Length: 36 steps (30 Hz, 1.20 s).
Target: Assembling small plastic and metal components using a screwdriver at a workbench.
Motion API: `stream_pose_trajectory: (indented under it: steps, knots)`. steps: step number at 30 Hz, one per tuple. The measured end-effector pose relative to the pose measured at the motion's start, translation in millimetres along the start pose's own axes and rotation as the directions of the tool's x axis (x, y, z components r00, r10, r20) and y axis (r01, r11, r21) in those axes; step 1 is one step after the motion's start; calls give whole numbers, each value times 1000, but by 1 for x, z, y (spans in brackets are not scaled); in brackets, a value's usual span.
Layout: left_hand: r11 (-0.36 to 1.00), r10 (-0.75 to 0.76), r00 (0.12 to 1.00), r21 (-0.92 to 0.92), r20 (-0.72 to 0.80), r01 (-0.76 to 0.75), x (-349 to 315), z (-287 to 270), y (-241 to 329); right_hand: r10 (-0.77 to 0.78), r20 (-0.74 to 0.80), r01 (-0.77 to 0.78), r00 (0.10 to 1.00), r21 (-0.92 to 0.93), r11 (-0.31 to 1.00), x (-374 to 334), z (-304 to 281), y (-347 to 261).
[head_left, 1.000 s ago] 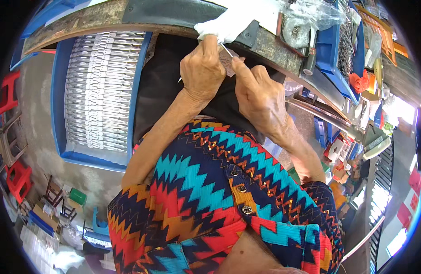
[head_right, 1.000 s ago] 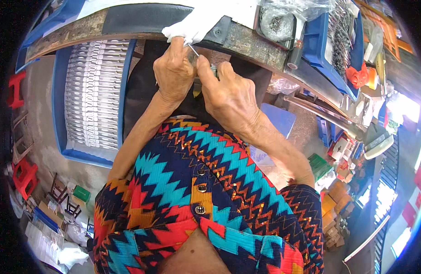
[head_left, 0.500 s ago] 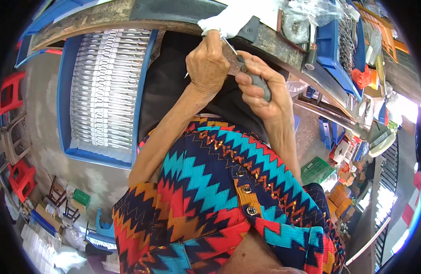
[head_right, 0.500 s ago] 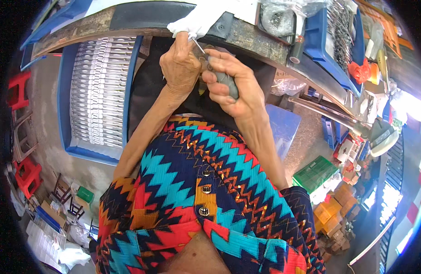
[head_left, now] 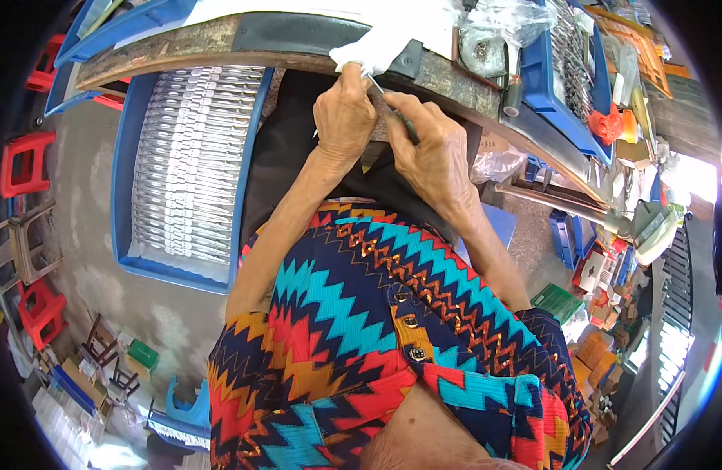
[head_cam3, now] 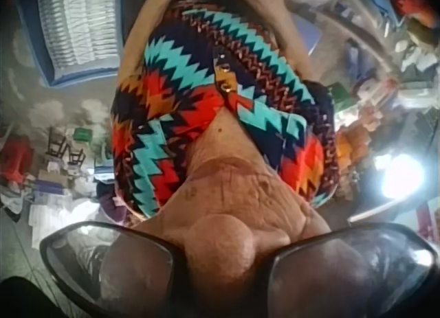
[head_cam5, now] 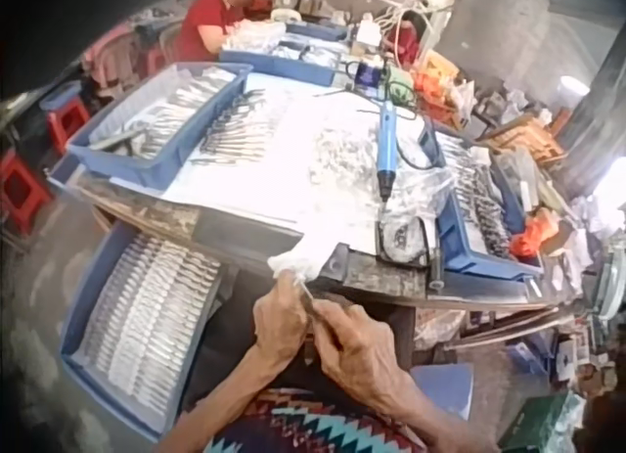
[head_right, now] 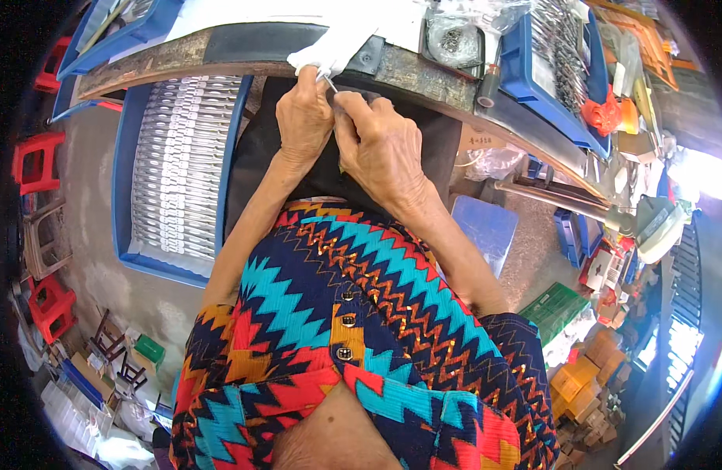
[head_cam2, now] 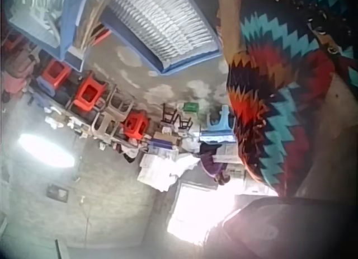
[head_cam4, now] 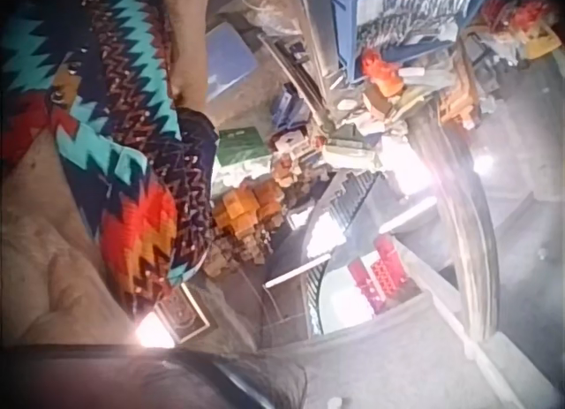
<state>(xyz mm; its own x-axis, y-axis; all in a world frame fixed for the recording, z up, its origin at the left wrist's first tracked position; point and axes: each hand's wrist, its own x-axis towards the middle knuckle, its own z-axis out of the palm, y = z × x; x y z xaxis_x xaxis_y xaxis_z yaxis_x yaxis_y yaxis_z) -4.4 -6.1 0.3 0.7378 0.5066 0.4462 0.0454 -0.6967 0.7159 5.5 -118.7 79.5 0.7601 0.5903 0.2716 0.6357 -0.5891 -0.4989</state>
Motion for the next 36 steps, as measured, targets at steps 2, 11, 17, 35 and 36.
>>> stream_pose_trajectory:
  steps: [2, 11, 17, 35, 36]
  knots:
    - [998, -4, 1000, -68, -7, 3, 0, 0, -1, 7, 1, -7, 1000, 41, 999, 2, 5, 2]
    - [995, -36, 997, -91, -69, 30, -1, 6, -1, 371, 145, -391, 917, 510, 766, 4, 5, -7]
    - [995, -35, 995, -99, -94, 26, -2, 10, -2, 559, 424, -619, 713, 755, 217, 7, 2, -5]
    - [991, -67, 994, -109, 88, 76, 3, -3, -2, 363, 359, -466, 860, 842, 271, -11, 16, 28]
    - [989, -74, 991, -119, 115, 88, 4, -5, -1, 346, 340, -448, 874, 841, 305, -12, 17, 29]
